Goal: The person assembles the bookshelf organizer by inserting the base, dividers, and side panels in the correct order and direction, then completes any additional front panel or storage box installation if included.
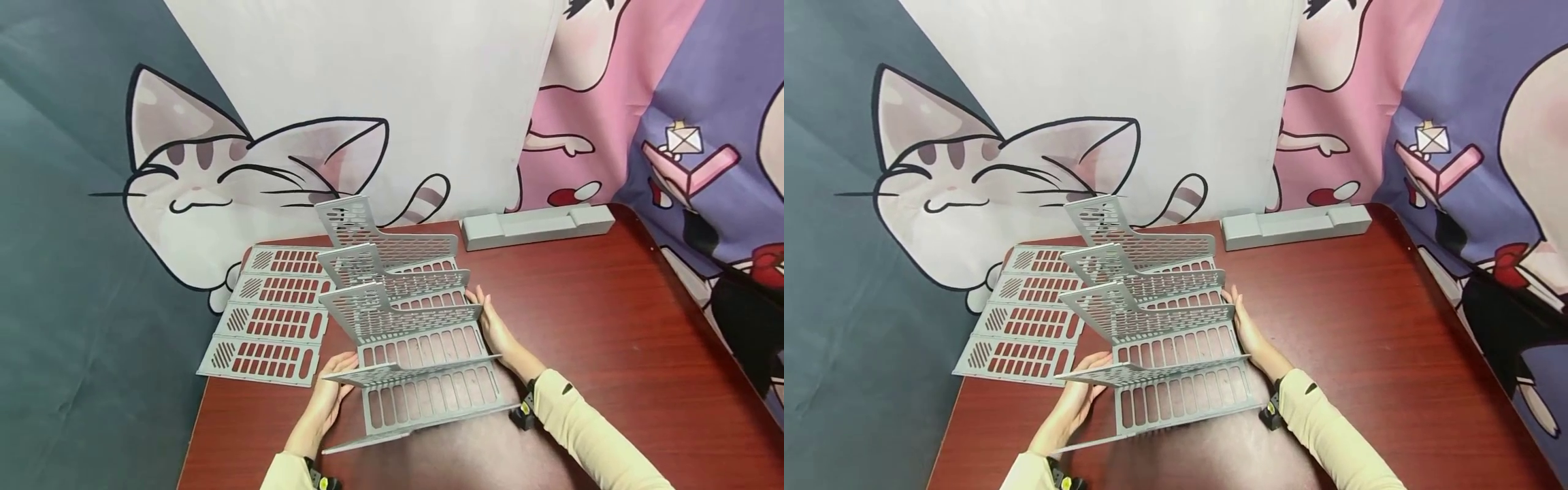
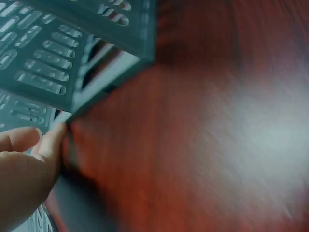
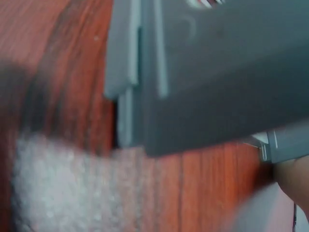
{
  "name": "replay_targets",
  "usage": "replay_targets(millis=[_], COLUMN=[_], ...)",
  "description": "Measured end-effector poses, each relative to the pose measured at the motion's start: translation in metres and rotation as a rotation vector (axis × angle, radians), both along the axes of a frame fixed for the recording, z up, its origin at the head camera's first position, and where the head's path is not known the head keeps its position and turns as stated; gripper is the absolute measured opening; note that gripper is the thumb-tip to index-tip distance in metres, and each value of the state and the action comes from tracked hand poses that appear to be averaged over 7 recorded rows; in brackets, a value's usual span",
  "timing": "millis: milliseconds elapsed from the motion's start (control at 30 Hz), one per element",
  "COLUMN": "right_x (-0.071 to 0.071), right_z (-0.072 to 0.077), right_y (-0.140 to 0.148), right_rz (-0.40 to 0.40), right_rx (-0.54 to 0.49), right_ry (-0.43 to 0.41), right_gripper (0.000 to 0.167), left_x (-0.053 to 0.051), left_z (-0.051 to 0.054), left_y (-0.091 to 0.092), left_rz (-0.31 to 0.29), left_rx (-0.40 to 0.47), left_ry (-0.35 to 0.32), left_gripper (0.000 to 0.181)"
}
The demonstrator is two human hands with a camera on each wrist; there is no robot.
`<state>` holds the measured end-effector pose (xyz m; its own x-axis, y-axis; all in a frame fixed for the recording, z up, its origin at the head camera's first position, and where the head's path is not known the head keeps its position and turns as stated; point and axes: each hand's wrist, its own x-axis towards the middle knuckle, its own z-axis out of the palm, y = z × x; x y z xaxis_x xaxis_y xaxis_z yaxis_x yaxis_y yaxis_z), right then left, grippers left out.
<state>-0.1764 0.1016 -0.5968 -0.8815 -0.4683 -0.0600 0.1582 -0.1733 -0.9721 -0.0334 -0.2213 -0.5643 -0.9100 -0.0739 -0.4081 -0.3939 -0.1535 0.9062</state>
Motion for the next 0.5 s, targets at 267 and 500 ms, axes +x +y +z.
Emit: replay_targets(millis=[267, 500], right_x=[-0.002, 0.027], right_z=[0.002, 0.02], right_y=[0.017, 0.062], right_rz=[0.073, 0.094], right_rx=[-0.062, 0.103], right_ry=[-0.152, -0.29], right_gripper=[0.061, 0.065], left_x=[0.015, 0.03], left_z=[0.01, 0.054], left_y=[0.007, 0.01], left_rz=[-0.119, 0.186], left_rx=[-0.19, -0.921], left_ry=[0.04, 0.641], left_gripper=[0.066, 0.049])
